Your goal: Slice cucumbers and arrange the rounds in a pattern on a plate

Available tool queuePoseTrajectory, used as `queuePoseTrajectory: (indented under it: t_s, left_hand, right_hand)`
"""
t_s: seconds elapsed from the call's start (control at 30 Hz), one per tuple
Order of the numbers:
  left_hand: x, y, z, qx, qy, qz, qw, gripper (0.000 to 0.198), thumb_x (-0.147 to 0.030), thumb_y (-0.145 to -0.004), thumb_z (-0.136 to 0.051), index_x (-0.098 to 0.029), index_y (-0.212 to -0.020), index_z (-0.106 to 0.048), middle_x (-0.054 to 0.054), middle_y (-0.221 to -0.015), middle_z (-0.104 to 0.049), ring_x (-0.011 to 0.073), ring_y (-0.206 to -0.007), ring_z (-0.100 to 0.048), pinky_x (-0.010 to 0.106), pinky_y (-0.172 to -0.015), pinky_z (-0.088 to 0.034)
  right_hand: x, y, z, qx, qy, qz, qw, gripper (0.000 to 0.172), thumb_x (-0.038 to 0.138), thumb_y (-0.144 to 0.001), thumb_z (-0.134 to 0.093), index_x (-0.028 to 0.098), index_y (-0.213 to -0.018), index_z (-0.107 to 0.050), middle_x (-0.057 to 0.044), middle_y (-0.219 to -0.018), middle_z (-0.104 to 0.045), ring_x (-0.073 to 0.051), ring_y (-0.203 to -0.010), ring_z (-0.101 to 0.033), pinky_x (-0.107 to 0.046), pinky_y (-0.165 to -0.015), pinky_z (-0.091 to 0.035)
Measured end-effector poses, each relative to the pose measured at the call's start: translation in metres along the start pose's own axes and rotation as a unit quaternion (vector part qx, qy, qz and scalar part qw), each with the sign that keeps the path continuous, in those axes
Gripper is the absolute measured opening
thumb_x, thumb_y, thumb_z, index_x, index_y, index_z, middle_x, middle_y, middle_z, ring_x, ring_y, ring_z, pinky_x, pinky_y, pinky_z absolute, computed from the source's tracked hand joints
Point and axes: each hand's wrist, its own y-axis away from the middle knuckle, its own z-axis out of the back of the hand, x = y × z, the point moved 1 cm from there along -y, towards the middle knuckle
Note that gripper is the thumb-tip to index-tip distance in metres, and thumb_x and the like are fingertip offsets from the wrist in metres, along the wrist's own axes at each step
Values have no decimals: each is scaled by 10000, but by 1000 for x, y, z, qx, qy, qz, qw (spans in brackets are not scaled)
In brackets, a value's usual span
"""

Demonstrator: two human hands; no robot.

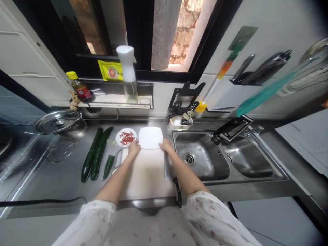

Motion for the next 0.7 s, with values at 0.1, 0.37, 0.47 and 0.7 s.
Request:
queuePoseTrajectory:
  t_s: [0.1,0.37,0.47,0.7]
  left_hand:
    - [-1,0,0,-1,-4,4,1000,351,-68,-731,-521,-112,-1032,-697,73,-731,-715,215,-833,-655,262,-791,-449]
    - [-1,2,-1,-8,-17,0,1000,344,-92,-753,-515,-120,-1049,-686,76,-791,-720,209,-891,-652,259,-811,-446]
    - [-1,5,-1,-16,-6,0,1000,354,-104,-760,-519,-112,-1080,-671,76,-786,-716,206,-887,-652,260,-816,-447]
    - [-1,29,0,-54,27,-5,998,420,-201,-792,-556,-119,-1201,-604,99,-1018,-697,199,-961,-636,270,-866,-447]
  right_hand:
    - [2,1,0,0,-6,-9,1000,432,262,-777,-686,105,-1173,-615,-167,-1156,-657,-239,-1112,-599,-234,-873,-458]
    - [6,9,3,-8,-9,-16,1000,470,249,-795,-664,91,-1228,-573,-179,-1186,-637,-227,-1147,-575,-227,-899,-438]
    - [6,11,4,-16,-15,-16,1000,497,248,-790,-669,92,-1247,-552,-166,-1180,-639,-220,-1145,-573,-221,-891,-434]
    - [6,33,12,-43,-46,-39,997,469,337,-867,-572,91,-1263,-520,-167,-1154,-644,-224,-1056,-609,-241,-822,-437]
